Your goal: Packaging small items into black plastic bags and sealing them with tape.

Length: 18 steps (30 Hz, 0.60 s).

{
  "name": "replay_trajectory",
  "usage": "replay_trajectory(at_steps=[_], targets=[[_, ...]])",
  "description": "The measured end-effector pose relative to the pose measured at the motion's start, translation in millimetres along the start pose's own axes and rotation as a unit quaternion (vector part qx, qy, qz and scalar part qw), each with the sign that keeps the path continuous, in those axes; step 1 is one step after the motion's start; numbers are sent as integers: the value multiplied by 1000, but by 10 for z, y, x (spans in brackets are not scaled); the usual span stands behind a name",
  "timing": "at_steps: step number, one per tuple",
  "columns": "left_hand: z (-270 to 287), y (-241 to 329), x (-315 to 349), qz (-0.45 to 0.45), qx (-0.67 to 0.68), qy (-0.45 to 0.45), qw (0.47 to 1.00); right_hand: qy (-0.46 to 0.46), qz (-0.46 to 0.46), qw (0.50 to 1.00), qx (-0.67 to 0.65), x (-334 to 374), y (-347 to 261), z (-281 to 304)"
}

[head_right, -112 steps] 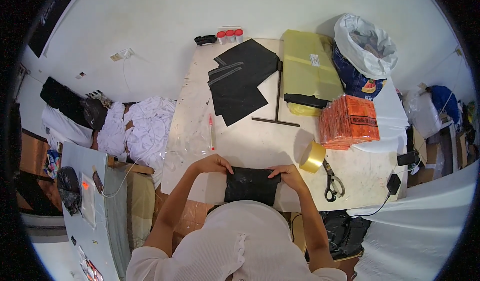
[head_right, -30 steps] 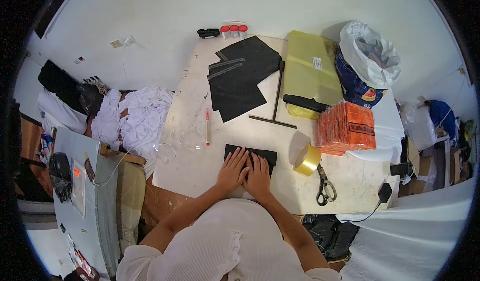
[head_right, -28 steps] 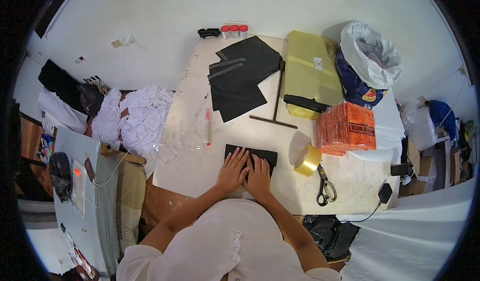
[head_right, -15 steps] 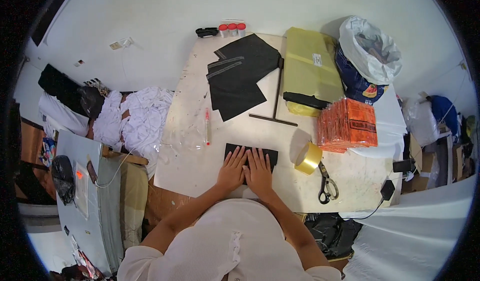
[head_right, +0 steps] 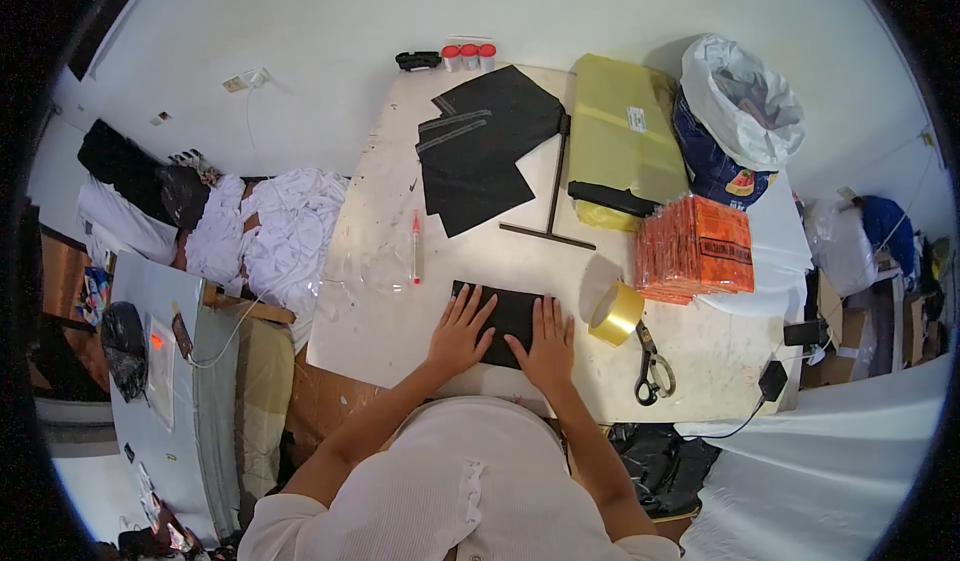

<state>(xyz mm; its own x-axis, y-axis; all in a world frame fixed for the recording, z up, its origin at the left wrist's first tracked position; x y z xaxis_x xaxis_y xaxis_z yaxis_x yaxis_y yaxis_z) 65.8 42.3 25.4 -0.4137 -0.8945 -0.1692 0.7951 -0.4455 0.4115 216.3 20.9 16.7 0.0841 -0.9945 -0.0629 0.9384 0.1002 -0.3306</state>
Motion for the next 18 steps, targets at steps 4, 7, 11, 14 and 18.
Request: replay_trajectory(at_steps=[4,7,11,14,18], targets=[[6,7,-14,-6,-19,6,1000,-3,-8,1000,25,-12,51,69],[28,19,7,-14,-44,14,999,47,-31,998,-29,-302,53,222],[0,64,57,-27,-54,21,998,208,-9,972,-113,-1020,102,664],[-26,113,86,-38,12,23,999,184,-94,977,-55,-1462,386,351],[27,173,101,-44,6,29,999,179,-193,965,12,-1681,547,79]])
Point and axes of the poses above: each hand's wrist, its own x-axis away from the middle knuckle, its own z-axis out of the back of the hand, y = z × x, the point moved 7 cm from there along -x, towards the middle knuckle
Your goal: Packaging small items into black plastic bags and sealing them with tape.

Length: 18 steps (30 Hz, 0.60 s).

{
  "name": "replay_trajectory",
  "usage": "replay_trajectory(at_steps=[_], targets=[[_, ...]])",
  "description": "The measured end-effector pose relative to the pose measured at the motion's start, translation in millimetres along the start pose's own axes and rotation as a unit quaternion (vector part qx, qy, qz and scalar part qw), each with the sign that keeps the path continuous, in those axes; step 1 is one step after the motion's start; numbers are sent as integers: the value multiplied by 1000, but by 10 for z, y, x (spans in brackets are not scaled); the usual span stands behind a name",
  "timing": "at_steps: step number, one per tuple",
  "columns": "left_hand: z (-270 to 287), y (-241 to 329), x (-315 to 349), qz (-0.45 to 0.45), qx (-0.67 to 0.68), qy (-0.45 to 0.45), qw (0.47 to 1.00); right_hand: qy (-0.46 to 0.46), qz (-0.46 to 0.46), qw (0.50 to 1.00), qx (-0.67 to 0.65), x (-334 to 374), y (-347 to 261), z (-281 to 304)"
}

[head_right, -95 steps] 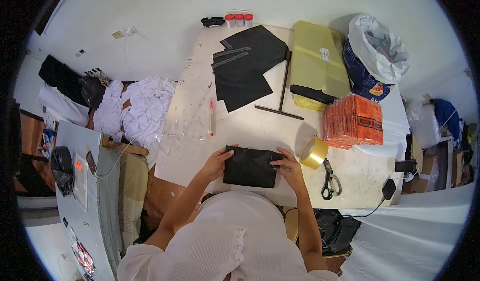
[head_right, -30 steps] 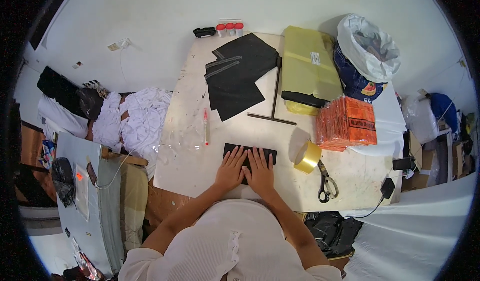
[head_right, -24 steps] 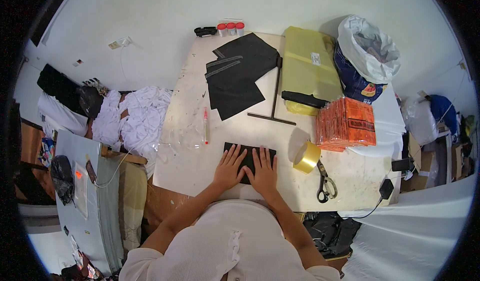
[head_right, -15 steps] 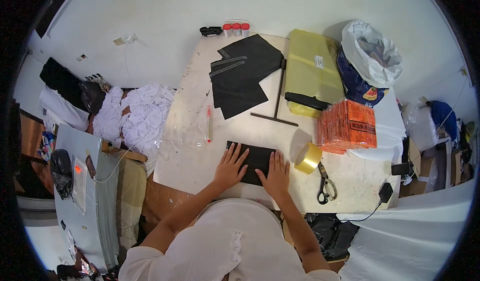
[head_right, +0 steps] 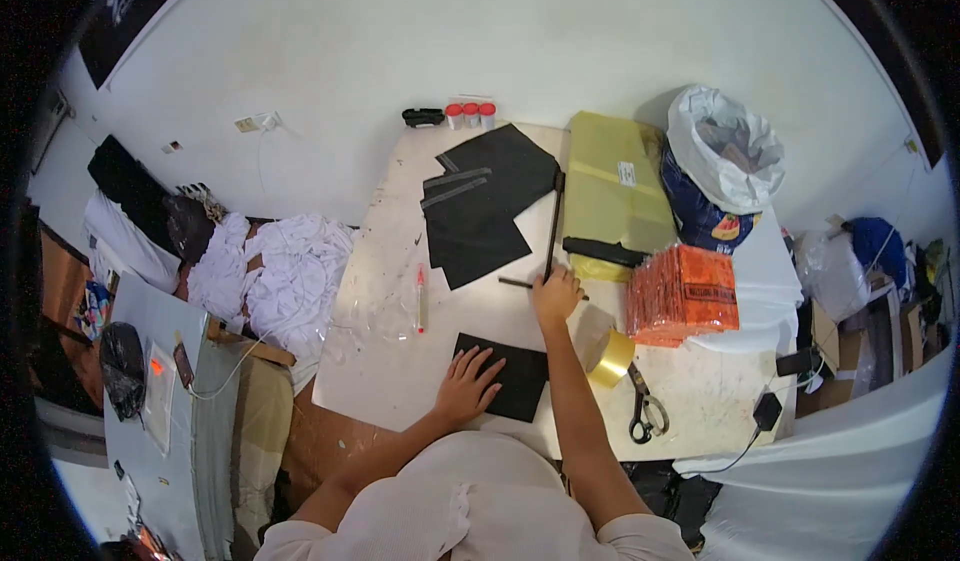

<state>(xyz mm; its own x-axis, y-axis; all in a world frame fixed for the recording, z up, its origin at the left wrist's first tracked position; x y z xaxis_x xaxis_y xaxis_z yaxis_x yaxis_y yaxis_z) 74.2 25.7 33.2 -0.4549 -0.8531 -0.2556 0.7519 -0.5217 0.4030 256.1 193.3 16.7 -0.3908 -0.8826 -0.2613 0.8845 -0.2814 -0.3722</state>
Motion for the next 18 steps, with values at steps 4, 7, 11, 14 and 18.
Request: replay_trajectory(at_steps=[4,7,11,14,18], targets=[[-28,-34,-60,0,-10,-4,1000,-136,-47,985,-94,-133,60,-101],[-19,-52,-175,-11,-16,32,999,-152,-45,985,-74,-27,-45,109],[-115,-43,-400,-19,-16,25,999,-167,-48,982,-79,128,-20,208],[-171,1,-531,-29,-11,42,999,-175,-61,979,-81,284,21,244],[-219,42,-585,-35,-24,35,998,-190,-68,971,-126,360,83,207]])
Point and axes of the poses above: each hand's wrist, its own x-axis away from the middle knuckle, its own z-axis out of the back of the hand, y = z × x, the point moved 7 cm from there along -x, towards the middle knuckle
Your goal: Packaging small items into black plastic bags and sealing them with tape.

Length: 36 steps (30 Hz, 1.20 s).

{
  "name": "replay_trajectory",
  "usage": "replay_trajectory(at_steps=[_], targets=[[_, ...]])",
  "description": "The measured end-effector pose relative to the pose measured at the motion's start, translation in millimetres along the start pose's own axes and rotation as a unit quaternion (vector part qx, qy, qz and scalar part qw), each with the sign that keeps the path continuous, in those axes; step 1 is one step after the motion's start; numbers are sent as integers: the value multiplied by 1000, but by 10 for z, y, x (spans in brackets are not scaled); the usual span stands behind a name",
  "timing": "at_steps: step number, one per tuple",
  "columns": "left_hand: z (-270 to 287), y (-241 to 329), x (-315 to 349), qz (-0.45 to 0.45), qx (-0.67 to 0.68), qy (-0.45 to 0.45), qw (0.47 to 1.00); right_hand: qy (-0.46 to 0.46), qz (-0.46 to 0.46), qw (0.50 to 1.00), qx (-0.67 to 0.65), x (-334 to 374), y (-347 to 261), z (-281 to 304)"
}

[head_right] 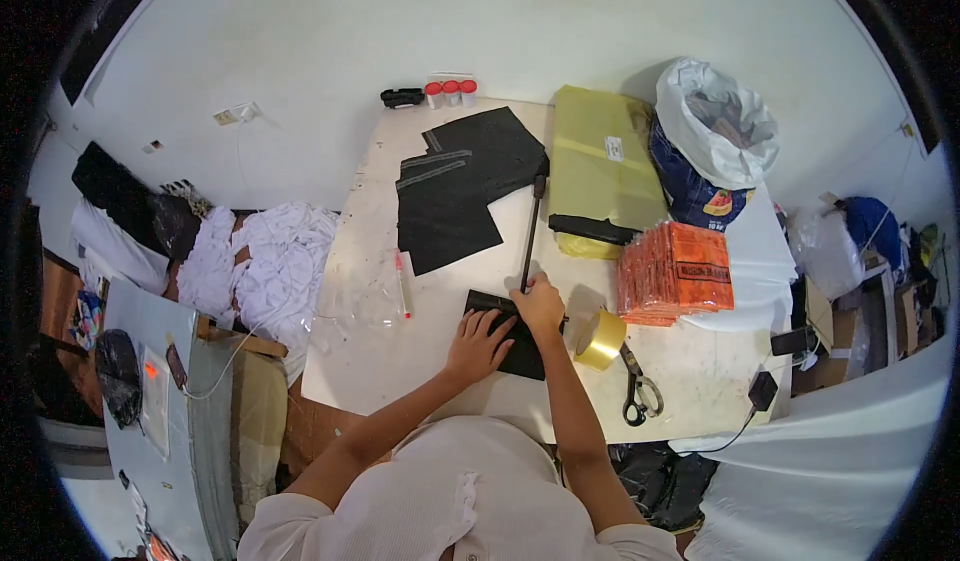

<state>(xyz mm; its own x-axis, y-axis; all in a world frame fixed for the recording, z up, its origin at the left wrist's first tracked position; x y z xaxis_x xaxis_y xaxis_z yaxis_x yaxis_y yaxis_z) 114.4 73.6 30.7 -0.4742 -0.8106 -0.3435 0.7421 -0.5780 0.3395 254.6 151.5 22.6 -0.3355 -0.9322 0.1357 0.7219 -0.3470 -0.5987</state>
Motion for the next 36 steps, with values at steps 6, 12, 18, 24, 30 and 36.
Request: replay_trajectory(at_steps=[6,12,18,24,30,36], targets=[[18,-23,37,4,3,9,1000,-25,42,999,0,2,-136,-107],[71,-48,91,36,58,20,997,15,82,996,14,52,-23,-44],[493,-469,492,139,131,74,979,17,171,971,-167,577,10,240],[968,-958,954,223,81,212,948,85,278,937,-193,1335,-100,787],[1087,-930,847,237,102,208,943,223,235,931,-169,1437,489,1330],[831,-530,476,146,171,153,962,335,49,896,-289,1418,1038,1689]])
Point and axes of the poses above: each hand's wrist, its own x-axis away from the middle knuckle, its own z-axis out of the back of the hand, y = z × x, the point moved 7 cm from there along -x, towards the middle knuckle
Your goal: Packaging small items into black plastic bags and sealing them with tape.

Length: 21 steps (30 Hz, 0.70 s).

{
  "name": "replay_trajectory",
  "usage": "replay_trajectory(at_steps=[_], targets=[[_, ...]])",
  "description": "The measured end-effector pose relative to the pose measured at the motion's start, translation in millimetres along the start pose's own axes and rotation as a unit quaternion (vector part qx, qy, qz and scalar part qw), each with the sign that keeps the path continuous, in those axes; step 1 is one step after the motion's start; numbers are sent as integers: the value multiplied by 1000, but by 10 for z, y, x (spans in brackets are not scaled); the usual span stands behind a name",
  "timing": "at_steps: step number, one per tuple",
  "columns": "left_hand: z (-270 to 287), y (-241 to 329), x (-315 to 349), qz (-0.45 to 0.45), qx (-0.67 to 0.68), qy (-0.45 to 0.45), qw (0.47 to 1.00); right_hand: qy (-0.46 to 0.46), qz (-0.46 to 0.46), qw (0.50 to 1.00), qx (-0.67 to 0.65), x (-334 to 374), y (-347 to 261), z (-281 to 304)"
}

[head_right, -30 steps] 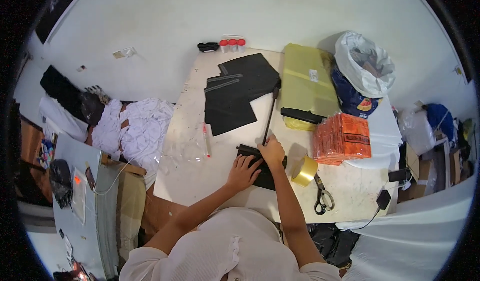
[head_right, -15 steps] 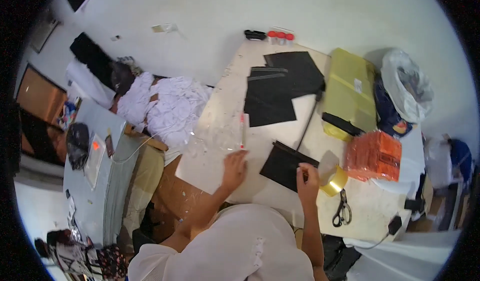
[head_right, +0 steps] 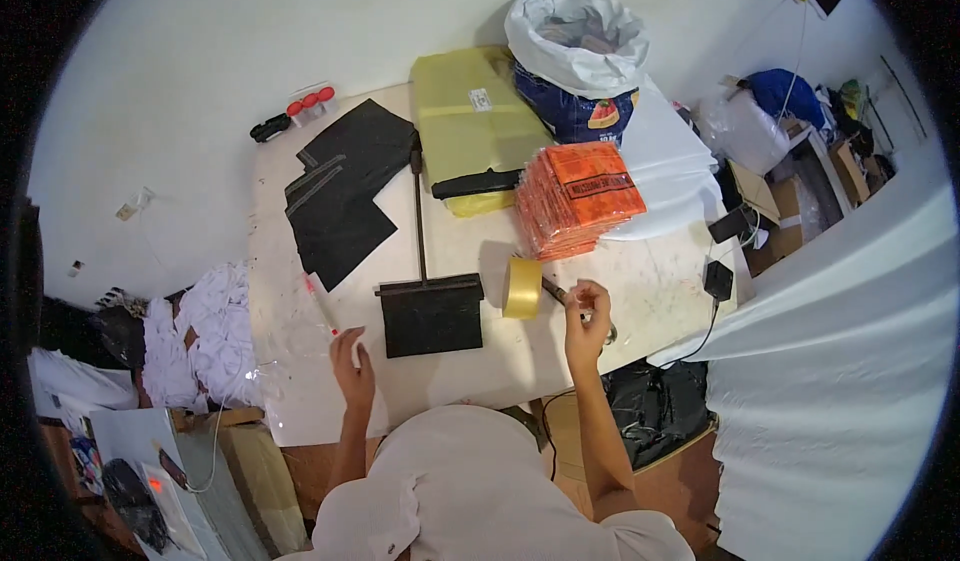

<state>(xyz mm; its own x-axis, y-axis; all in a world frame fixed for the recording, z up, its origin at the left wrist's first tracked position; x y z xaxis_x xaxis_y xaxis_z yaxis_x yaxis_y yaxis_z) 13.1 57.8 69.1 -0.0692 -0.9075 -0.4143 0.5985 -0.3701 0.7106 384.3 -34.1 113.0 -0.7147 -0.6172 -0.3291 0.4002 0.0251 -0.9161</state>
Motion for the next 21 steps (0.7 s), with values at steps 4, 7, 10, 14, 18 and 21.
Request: replay_trajectory(at_steps=[4,7,10,14,18,21], targets=[[-321,432,-87,-14,113,-102,988,-152,-240,944,-170,107,551,-330],[-556,602,-16,-12,166,-202,965,-188,-320,907,-198,213,716,-559],[-701,687,83,-14,244,-275,930,-260,-254,920,-148,190,503,-751],[-754,743,75,113,375,-315,865,-247,-236,921,-186,457,194,-652],[-920,841,28,239,427,-399,775,-250,-278,890,-262,807,139,-606],[-1270,813,235,315,427,-466,708,-268,-321,876,-241,1116,196,-560]])
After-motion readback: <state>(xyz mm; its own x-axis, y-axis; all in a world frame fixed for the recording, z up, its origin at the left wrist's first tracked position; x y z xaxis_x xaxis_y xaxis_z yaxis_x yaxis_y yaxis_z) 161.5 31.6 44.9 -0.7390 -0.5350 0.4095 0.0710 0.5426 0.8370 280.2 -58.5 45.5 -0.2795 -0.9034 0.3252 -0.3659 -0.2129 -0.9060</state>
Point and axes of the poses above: each hand's wrist, its own x-axis away from the middle knuckle, its own z-axis out of the back of the hand, y = z × x, the point moved 7 cm from there along -x, towards the middle knuckle
